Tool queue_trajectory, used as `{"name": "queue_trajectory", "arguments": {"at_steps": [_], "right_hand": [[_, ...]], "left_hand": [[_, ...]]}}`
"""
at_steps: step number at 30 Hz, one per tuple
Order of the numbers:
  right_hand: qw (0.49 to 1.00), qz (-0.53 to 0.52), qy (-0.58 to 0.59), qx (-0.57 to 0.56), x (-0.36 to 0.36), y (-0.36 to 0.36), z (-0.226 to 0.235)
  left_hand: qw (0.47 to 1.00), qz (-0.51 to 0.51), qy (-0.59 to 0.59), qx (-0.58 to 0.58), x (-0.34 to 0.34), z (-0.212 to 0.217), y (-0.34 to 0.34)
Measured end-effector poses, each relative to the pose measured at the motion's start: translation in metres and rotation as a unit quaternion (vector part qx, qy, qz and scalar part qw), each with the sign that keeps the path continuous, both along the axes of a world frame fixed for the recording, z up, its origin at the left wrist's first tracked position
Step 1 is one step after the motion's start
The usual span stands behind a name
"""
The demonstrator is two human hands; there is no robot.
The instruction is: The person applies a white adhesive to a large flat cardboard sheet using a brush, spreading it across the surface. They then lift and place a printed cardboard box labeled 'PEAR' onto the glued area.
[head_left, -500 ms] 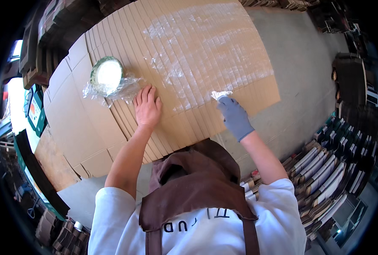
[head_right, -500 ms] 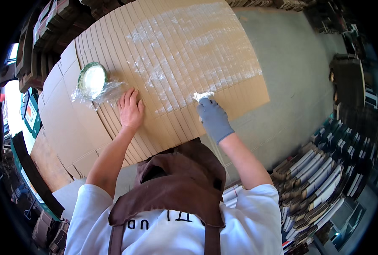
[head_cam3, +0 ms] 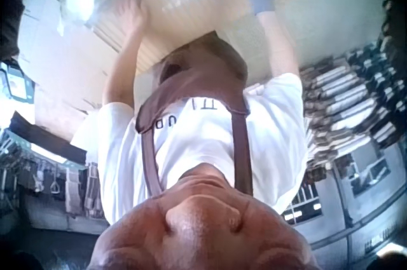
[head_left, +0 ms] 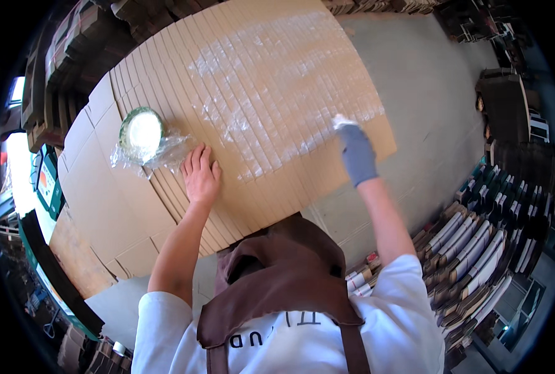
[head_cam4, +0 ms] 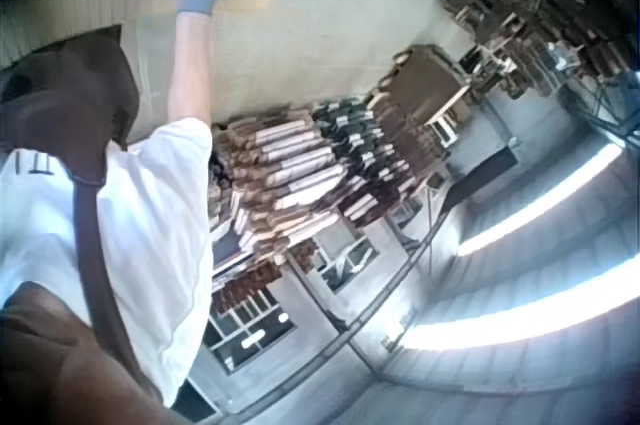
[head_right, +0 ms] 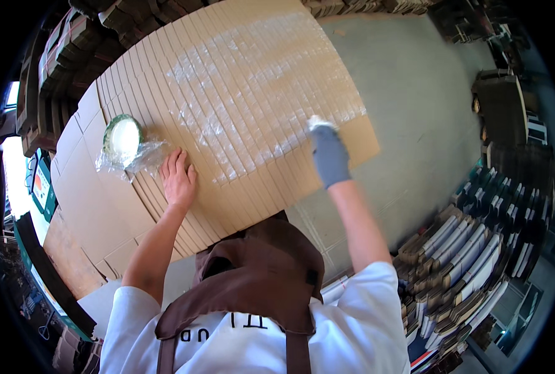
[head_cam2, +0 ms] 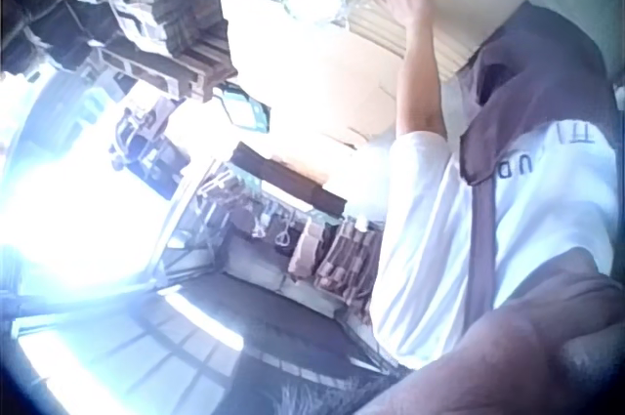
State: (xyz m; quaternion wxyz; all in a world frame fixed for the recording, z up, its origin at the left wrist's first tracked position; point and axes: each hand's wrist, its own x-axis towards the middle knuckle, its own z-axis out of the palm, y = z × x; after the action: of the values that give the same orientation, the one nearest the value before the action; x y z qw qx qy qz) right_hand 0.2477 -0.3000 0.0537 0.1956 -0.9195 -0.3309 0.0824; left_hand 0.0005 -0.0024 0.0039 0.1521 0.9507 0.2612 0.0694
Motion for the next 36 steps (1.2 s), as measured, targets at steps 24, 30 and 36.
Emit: {"name": "queue_trajectory", "arguments": {"at_steps": [24,30,36], "right_hand": [[0.997,0.042,-0.008,0.064,0.039,0.081,0.002],[0.999,0.033,0.01,-0.008,0.043,0.078,-0.004],[0.999,0.026,-0.004,-0.022,0.084,0.097,-0.007]], "left_hand": [[1.0,0.003,0.016,0.003,-0.001,0.003,-0.001],[1.0,0.001,0.025,0.0,-0.006,-0.001,-0.004],[1.0,0.008,0.01,0.004,0.005,-0.003,0.002]]}}
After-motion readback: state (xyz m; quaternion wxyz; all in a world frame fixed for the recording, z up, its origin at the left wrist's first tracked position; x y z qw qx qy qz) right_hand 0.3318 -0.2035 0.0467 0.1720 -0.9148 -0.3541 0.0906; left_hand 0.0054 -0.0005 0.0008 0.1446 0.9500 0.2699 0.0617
